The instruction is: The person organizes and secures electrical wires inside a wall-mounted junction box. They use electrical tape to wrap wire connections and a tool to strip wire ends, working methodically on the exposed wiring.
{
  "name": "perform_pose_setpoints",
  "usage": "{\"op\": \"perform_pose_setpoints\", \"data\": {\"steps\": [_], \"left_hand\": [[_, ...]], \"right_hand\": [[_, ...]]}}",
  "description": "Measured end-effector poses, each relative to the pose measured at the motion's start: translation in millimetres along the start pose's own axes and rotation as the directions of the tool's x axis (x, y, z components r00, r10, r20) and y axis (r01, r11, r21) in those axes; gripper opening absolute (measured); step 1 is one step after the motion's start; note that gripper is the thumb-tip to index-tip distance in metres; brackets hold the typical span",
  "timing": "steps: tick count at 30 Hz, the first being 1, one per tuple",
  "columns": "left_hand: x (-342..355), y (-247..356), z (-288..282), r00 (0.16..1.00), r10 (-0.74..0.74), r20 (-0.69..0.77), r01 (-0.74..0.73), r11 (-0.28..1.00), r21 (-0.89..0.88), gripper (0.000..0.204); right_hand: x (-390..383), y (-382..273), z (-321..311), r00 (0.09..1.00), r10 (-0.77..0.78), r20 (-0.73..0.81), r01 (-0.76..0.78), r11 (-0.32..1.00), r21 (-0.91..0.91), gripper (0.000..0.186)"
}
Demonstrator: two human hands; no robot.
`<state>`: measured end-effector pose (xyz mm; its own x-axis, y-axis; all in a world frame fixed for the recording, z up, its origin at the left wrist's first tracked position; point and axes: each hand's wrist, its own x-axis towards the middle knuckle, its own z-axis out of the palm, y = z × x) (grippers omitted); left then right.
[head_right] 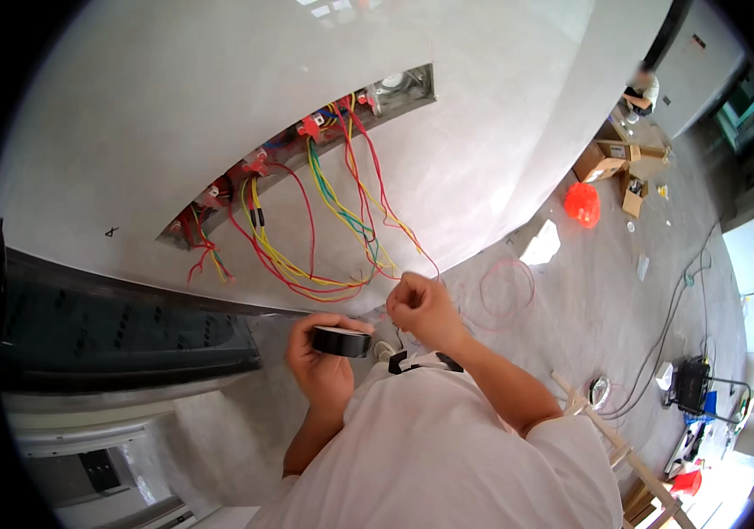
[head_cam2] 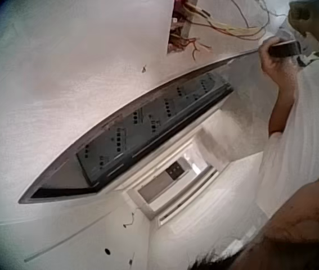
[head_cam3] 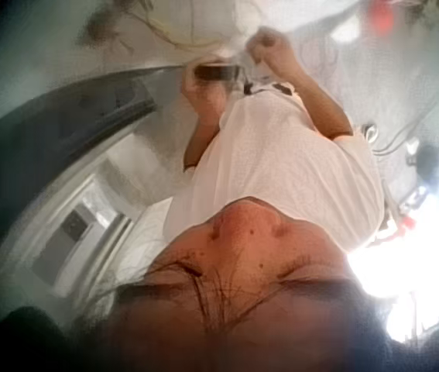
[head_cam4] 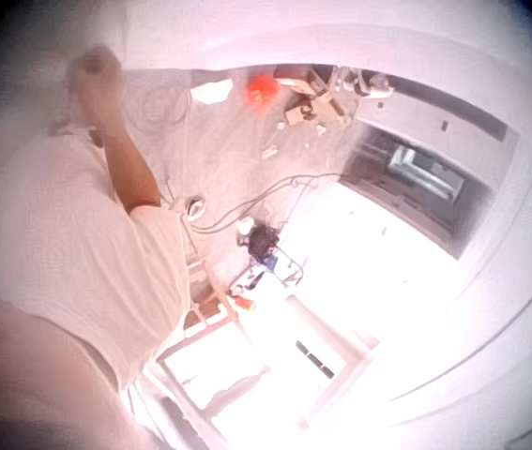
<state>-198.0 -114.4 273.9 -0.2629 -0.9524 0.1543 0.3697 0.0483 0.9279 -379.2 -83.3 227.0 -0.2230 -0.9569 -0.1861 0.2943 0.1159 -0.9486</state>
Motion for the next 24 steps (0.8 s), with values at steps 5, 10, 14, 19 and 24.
{"op": "perform_pose_setpoints", "data": {"steps": [5, 10, 14, 19, 24], "left_hand": [[3, -22, -29, 0.980, -0.160, 0.114, 0.183, 0.957, -0.225, 0.032], [11, -5, -28, 0.959, -0.256, 0.123, 0.284, 0.858, -0.427, 0.043], [16, -7, -36, 0.898, -0.359, 0.255, 0.440, 0.749, -0.495, 0.033], [8, -17, -32, 0.866, -0.477, 0.151, 0.490, 0.749, -0.445, 0.026], [6, -16, -16, 0.875, -0.471, -0.112, 0.420, 0.854, -0.308, 0.014]], "right_hand": [[-8, 29, 4, 0.919, -0.391, -0.043, 0.247, 0.658, -0.711, 0.010], [2, 21, -27, 0.888, -0.379, -0.259, 0.097, 0.706, -0.701, 0.015], [-5, -3, -43, 0.863, -0.434, 0.257, 0.335, 0.113, -0.935, 0.030], [-28, -55, 2, 0.801, -0.471, 0.370, 0.588, 0.504, -0.633, 0.033], [-40, -39, 42, 0.881, -0.410, 0.236, 0.473, 0.795, -0.380, 0.042]]}}
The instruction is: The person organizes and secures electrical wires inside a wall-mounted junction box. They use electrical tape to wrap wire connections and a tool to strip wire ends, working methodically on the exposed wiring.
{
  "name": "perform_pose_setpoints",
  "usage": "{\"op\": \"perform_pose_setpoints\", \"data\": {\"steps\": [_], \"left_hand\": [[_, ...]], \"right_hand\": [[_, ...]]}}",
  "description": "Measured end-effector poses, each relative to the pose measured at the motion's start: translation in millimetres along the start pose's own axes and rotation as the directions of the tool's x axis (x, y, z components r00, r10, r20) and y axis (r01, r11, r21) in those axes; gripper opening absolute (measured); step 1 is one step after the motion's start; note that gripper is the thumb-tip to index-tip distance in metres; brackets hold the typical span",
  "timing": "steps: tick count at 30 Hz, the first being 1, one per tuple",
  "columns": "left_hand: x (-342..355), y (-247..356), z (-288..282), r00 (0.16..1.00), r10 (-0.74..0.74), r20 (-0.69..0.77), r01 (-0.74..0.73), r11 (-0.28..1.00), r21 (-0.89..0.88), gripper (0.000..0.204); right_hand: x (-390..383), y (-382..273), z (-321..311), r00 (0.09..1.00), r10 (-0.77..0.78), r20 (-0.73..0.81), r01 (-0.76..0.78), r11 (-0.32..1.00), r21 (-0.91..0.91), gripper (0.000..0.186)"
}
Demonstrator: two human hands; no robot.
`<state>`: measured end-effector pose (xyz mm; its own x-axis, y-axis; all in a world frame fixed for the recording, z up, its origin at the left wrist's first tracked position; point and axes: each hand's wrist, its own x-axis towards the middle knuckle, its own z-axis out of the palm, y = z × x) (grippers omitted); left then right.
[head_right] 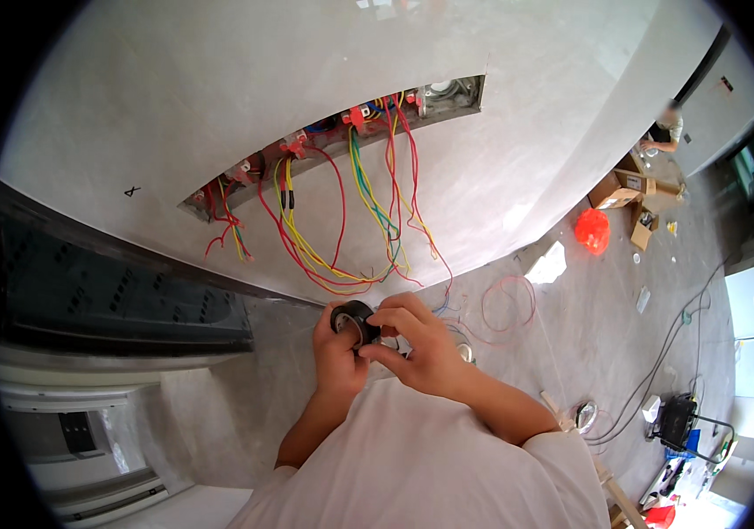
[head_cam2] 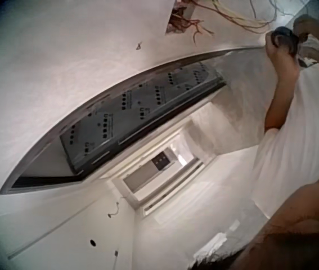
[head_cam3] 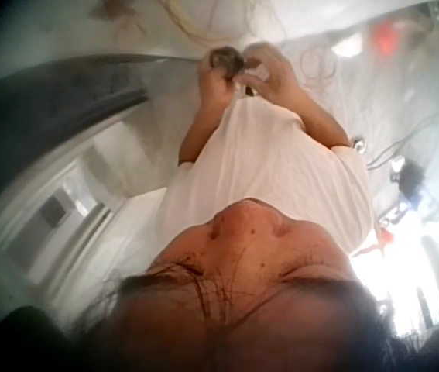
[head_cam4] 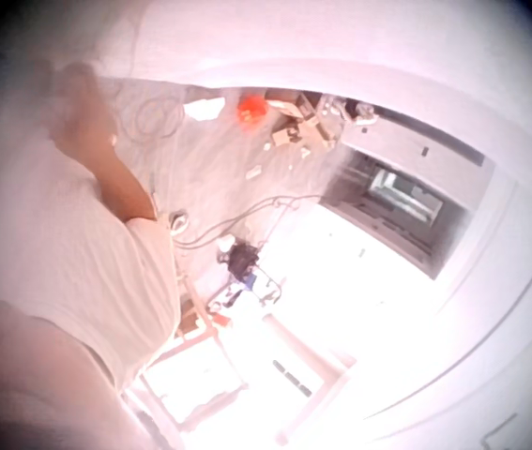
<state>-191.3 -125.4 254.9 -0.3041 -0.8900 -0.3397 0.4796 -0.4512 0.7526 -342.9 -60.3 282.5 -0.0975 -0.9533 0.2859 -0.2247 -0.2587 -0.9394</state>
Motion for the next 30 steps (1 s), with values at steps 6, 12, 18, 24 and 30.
{"op": "perform_pose_setpoints", "data": {"steps": [6, 12, 18, 24, 30], "left_hand": [[-8, -8, -6, 0.807, 0.582, 0.104, -0.520, 0.616, 0.591, 0.028], [-8, -11, -3, 0.611, 0.747, 0.260, -0.706, 0.366, 0.607, 0.036], [-6, -12, -6, 0.611, 0.743, 0.274, -0.706, 0.354, 0.614, 0.036], [-2, -10, -1, 0.624, 0.752, 0.214, -0.662, 0.362, 0.656, 0.030], [1, -6, -6, 0.584, 0.766, 0.268, -0.713, 0.327, 0.619, 0.027]], "right_hand": [[15, -5, -3, 0.992, -0.125, 0.022, 0.127, 0.989, -0.077, 0.036], [8, 7, 7, 0.998, 0.029, -0.053, -0.024, 0.996, 0.087, 0.032], [7, 10, 6, 0.999, 0.043, -0.029, -0.040, 0.996, 0.082, 0.030], [-1, 19, 6, 0.996, 0.086, -0.023, -0.081, 0.984, 0.160, 0.031], [12, 4, -8, 0.999, -0.042, -0.027, 0.041, 0.999, -0.035, 0.018]]}}
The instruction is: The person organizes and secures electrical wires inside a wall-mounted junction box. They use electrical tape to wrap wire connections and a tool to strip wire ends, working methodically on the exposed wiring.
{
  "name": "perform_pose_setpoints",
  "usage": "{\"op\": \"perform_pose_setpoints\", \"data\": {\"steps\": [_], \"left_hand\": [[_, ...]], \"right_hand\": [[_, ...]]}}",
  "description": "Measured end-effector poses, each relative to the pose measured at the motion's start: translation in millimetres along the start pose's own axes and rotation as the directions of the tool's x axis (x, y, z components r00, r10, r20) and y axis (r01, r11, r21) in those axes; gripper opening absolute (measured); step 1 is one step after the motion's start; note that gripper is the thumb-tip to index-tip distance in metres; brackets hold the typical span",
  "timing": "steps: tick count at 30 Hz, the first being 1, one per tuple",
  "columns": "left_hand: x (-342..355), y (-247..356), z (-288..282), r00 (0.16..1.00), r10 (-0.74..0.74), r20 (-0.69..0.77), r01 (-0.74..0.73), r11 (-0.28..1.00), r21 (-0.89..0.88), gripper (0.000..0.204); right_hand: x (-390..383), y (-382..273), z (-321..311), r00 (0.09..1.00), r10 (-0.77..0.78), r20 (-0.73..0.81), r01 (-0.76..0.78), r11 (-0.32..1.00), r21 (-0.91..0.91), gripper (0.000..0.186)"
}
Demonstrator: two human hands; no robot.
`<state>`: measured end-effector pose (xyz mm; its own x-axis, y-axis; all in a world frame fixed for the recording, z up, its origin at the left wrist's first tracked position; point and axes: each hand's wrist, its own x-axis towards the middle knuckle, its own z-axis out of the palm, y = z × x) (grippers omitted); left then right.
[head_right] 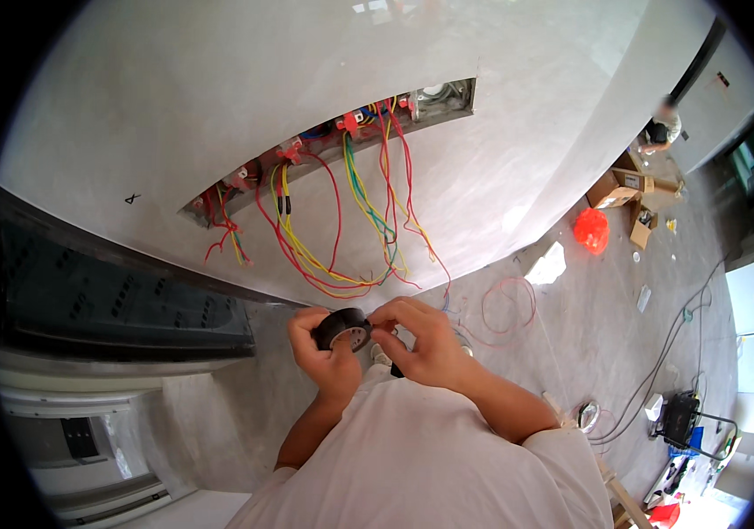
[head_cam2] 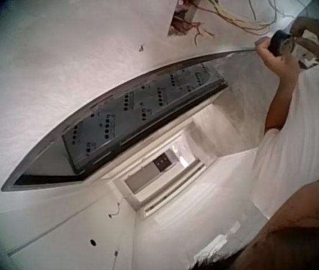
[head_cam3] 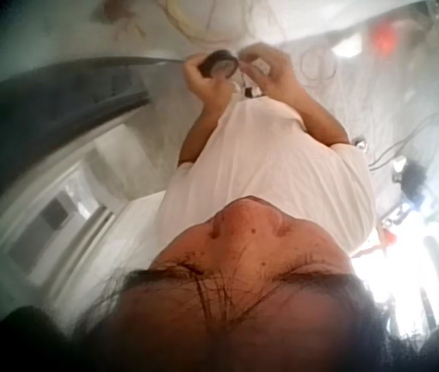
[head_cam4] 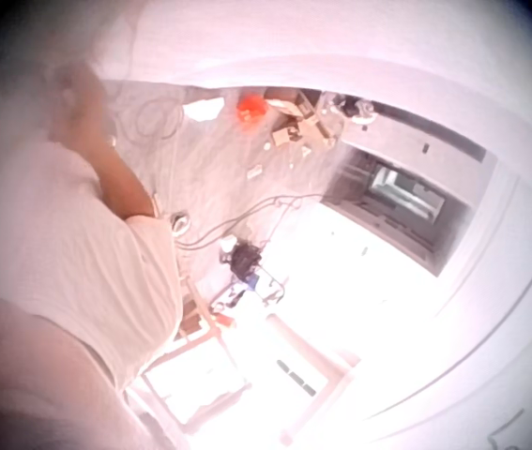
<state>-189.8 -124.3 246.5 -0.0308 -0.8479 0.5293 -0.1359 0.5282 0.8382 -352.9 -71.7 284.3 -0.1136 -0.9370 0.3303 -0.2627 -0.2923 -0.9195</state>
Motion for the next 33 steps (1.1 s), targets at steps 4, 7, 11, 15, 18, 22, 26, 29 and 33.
{"op": "perform_pose_setpoints", "data": {"steps": [4, 7, 11, 15, 18, 22, 26, 29, 33], "left_hand": [[0, 4, -3, 0.994, 0.072, 0.078, -0.076, 0.996, 0.047, 0.029], [-2, 4, 1, 0.987, 0.148, 0.064, -0.154, 0.984, 0.095, 0.032], [-1, 6, 10, 0.993, 0.118, 0.012, -0.118, 0.988, 0.102, 0.033], [2, 13, 19, 0.984, -0.173, -0.044, 0.175, 0.984, 0.031, 0.032], [22, 20, 14, 0.791, -0.611, 0.026, 0.581, 0.738, -0.343, 0.028], [23, 4, 5, 0.669, -0.685, 0.289, 0.669, 0.384, -0.637, 0.024], [16, 2, 5, 0.578, -0.702, 0.415, 0.702, 0.169, -0.691, 0.033], [6, -21, 6, 0.555, -0.657, 0.511, 0.716, 0.064, -0.695, 0.038], [5, -21, 6, 0.505, -0.706, 0.497, 0.711, 0.014, -0.704, 0.035]], "right_hand": [[4, 3, -5, 0.998, 0.044, 0.042, -0.042, 0.998, -0.039, 0.013], [3, 6, -1, 0.999, 0.034, -0.011, -0.035, 0.991, -0.133, 0.014], [6, 19, 13, 0.990, -0.059, -0.129, 0.022, 0.962, -0.271, 0.017], [5, 23, 18, 0.972, -0.165, -0.170, 0.116, 0.957, -0.267, 0.017], [-5, 23, 17, 0.965, -0.237, -0.111, 0.206, 0.949, -0.240, 0.018], [-26, 33, 21, 0.981, -0.189, 0.030, 0.191, 0.970, -0.152, 0.020], [-40, 41, 27, 0.964, -0.148, 0.221, 0.175, 0.979, -0.108, 0.019], [-40, 53, 29, 0.950, -0.154, 0.270, 0.205, 0.963, -0.172, 0.018], [-36, 59, 27, 0.944, -0.153, 0.291, 0.240, 0.925, -0.293, 0.015]]}}
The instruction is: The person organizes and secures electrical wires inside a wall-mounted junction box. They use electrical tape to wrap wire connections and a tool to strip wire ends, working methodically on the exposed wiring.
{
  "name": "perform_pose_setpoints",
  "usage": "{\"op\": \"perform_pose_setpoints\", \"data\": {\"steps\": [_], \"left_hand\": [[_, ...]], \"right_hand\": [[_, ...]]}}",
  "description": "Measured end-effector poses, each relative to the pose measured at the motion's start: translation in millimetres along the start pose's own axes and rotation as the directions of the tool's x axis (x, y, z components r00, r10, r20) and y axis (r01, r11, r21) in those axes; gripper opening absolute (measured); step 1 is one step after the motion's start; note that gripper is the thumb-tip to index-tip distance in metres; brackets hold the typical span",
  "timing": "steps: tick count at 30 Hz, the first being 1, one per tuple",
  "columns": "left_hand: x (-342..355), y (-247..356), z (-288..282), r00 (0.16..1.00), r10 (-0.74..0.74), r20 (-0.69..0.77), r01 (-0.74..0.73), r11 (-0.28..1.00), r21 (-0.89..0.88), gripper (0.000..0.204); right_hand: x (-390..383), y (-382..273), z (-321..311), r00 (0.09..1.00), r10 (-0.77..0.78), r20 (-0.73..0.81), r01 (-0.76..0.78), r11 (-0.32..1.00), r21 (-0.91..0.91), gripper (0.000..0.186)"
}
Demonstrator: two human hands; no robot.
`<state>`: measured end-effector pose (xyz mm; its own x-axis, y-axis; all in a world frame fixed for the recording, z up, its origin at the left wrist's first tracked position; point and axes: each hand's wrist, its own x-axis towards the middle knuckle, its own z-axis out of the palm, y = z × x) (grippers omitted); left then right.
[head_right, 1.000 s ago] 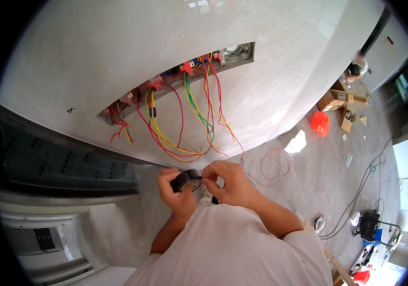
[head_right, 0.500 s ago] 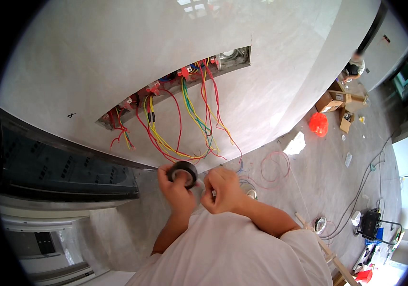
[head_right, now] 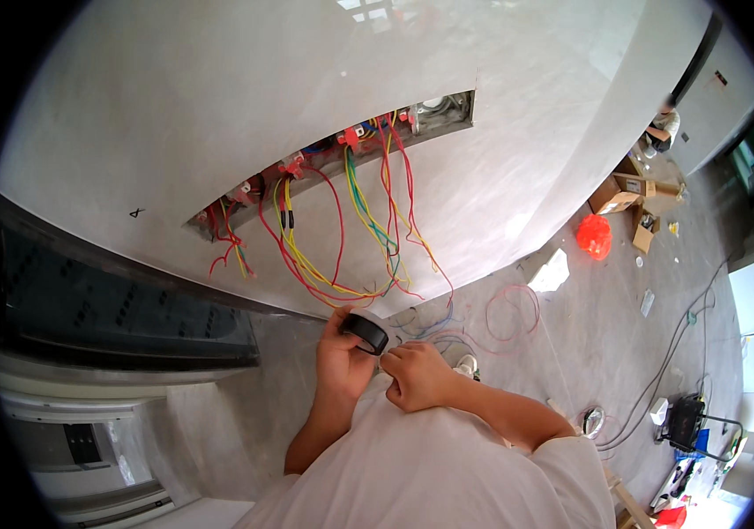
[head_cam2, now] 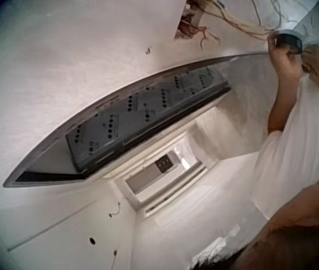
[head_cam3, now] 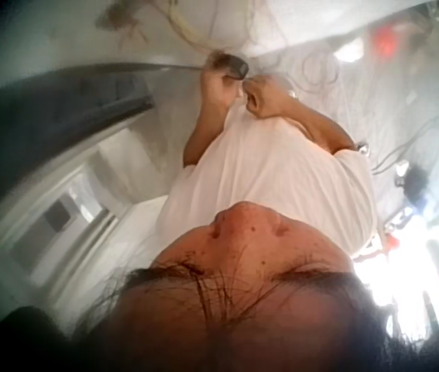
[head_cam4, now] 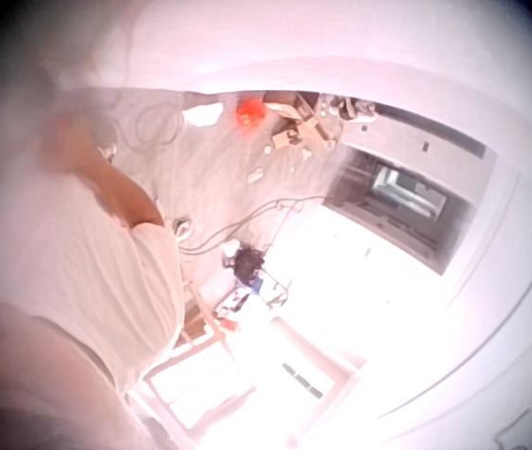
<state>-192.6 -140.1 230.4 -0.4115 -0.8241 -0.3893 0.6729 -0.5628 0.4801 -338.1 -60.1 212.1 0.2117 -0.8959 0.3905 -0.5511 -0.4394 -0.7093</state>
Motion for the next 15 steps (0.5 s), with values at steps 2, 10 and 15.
{"op": "perform_pose_setpoints", "data": {"steps": [2, 10, 15], "left_hand": [[-4, 7, 13, 0.991, -0.051, 0.120, 0.061, 0.994, -0.086, 0.029], [-14, 24, 24, 0.940, 0.297, 0.165, -0.330, 0.915, 0.231, 0.016], [-16, 3, 16, 0.969, 0.237, 0.070, -0.247, 0.915, 0.319, 0.023]], "right_hand": [[-11, 13, 9, 0.983, 0.094, 0.156, -0.081, 0.992, -0.093, 0.014], [0, -2, -25, 0.887, 0.423, 0.186, -0.442, 0.662, 0.606, 0.041], [31, -35, -35, 0.870, 0.476, 0.132, -0.339, 0.380, 0.861, 0.045]]}}
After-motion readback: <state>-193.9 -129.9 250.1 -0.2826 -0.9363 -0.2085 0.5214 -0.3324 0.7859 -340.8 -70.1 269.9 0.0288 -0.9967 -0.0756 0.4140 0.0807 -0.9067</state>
